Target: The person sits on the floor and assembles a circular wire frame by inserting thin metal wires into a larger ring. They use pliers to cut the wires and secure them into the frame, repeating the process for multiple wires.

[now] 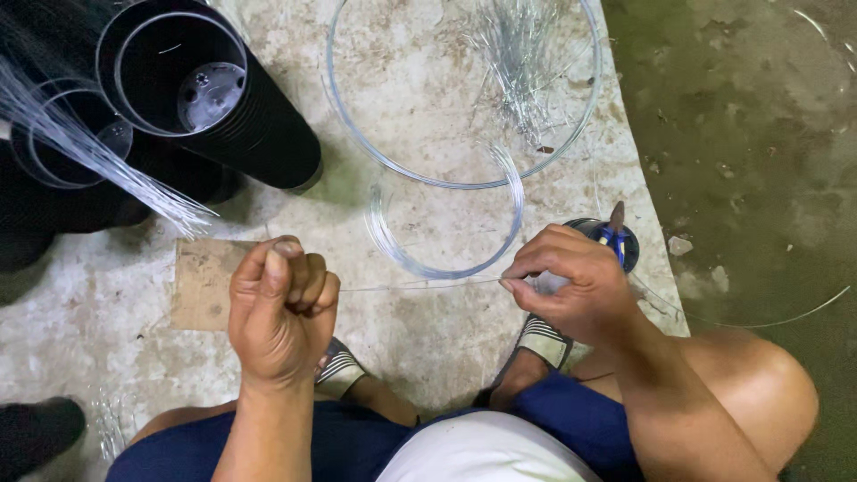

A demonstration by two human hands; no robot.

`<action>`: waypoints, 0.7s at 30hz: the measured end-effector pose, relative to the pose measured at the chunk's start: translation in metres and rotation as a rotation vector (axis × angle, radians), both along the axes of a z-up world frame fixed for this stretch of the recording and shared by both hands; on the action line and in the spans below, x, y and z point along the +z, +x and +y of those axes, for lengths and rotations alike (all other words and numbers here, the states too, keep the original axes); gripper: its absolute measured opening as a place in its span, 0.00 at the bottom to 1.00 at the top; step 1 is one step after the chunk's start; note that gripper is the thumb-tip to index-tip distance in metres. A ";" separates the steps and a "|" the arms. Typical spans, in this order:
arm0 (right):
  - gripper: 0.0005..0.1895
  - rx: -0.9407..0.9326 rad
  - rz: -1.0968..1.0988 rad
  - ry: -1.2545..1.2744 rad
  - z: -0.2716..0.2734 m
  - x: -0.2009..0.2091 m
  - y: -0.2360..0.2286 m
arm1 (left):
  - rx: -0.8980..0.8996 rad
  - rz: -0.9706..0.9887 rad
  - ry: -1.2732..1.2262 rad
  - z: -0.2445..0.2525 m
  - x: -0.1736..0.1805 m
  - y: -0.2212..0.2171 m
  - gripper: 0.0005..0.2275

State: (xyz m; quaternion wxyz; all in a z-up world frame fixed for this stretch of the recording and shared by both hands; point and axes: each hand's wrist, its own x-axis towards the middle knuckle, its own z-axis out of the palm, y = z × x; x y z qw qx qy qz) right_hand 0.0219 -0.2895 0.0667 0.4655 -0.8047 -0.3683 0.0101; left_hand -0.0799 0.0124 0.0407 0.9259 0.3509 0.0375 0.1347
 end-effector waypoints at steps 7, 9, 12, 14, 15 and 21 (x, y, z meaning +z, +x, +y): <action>0.09 -0.049 0.106 0.038 -0.009 0.005 -0.004 | 0.003 -0.043 0.057 0.007 0.005 -0.007 0.08; 0.09 -0.040 0.112 0.043 -0.010 0.006 -0.004 | 0.005 -0.053 0.074 0.009 0.005 -0.008 0.08; 0.08 -0.041 0.130 0.047 -0.010 0.005 -0.005 | 0.009 -0.065 0.098 0.012 0.005 -0.011 0.08; 0.08 -0.029 0.134 0.047 -0.011 0.004 -0.004 | 0.013 -0.070 0.110 0.013 0.004 -0.011 0.08; 0.08 -0.022 0.137 0.047 -0.011 0.003 -0.004 | 0.008 -0.076 0.115 0.014 0.004 -0.011 0.08; 0.05 -0.018 0.301 0.046 -0.016 -0.010 -0.005 | -0.005 -0.099 0.156 0.014 0.003 -0.007 0.08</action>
